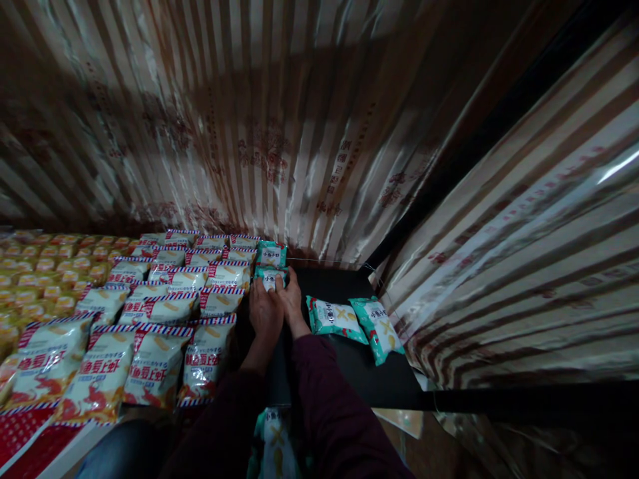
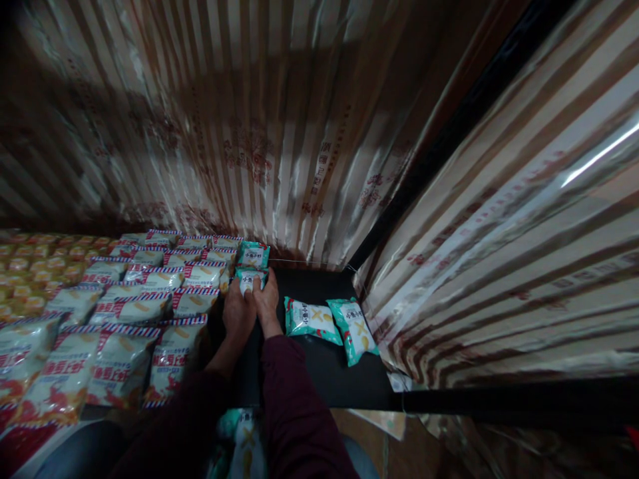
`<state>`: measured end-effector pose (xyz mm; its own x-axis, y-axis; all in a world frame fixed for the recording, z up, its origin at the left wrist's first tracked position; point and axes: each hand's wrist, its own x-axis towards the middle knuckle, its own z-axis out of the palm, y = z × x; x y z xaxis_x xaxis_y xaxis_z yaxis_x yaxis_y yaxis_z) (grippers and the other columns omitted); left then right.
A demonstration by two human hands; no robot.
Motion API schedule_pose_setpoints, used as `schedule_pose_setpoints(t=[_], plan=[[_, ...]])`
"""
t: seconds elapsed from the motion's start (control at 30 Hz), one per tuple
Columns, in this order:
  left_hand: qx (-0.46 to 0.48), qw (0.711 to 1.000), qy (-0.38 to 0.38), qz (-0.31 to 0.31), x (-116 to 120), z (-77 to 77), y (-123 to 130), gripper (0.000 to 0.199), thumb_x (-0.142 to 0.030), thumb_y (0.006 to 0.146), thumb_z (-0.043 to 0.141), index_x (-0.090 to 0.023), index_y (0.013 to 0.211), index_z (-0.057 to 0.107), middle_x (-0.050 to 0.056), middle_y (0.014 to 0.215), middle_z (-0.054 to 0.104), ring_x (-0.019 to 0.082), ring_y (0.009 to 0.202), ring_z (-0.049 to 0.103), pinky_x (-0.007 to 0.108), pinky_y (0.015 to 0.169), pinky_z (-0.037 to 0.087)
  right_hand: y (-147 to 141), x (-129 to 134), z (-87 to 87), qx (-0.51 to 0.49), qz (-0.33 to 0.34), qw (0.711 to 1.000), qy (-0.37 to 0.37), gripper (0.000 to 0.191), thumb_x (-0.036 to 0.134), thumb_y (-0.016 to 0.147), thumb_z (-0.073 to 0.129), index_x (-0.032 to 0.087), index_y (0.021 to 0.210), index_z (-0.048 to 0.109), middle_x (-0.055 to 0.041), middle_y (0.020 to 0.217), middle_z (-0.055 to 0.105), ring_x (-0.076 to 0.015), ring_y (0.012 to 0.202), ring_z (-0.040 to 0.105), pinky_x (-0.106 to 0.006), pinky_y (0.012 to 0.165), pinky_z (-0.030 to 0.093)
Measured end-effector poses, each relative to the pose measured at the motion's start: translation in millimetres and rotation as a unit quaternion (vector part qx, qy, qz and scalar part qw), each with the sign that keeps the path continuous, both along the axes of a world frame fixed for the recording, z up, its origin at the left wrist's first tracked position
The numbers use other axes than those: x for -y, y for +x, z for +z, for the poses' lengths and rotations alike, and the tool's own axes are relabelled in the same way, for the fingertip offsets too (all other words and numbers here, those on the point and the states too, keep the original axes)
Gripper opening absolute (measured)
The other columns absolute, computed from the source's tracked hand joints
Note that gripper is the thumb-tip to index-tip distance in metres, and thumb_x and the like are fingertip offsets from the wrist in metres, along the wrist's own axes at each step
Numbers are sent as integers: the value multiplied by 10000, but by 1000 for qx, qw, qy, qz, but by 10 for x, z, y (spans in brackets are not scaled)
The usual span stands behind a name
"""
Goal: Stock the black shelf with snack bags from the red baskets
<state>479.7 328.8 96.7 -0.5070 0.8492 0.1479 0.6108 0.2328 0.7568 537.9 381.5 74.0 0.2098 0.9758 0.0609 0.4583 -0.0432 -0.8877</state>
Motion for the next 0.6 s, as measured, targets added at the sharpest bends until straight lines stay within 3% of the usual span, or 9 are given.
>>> schedule_pose_setpoints(t=[0.37, 0.6], plan=[[-80, 994, 53, -58, 36, -172, -93, 388, -145, 889, 408, -117, 1238, 575, 169, 1355, 539, 254, 1271, 500, 402, 1064, 413, -114, 33, 53, 15, -20, 1000, 6, 558, 415, 853, 486, 139, 1338, 475, -131, 1264, 606, -237, 1169, 561, -366, 1024, 399], [-80, 993, 63, -61, 43, -236, -131, 386, -142, 891, 434, -115, 1255, 559, 169, 1356, 536, 246, 1272, 498, 389, 1068, 412, -128, 35, -59, 58, 3, 998, 22, 549, 367, 838, 522, 118, 1328, 507, -166, 1438, 436, -271, 1365, 350, -426, 1122, 272]])
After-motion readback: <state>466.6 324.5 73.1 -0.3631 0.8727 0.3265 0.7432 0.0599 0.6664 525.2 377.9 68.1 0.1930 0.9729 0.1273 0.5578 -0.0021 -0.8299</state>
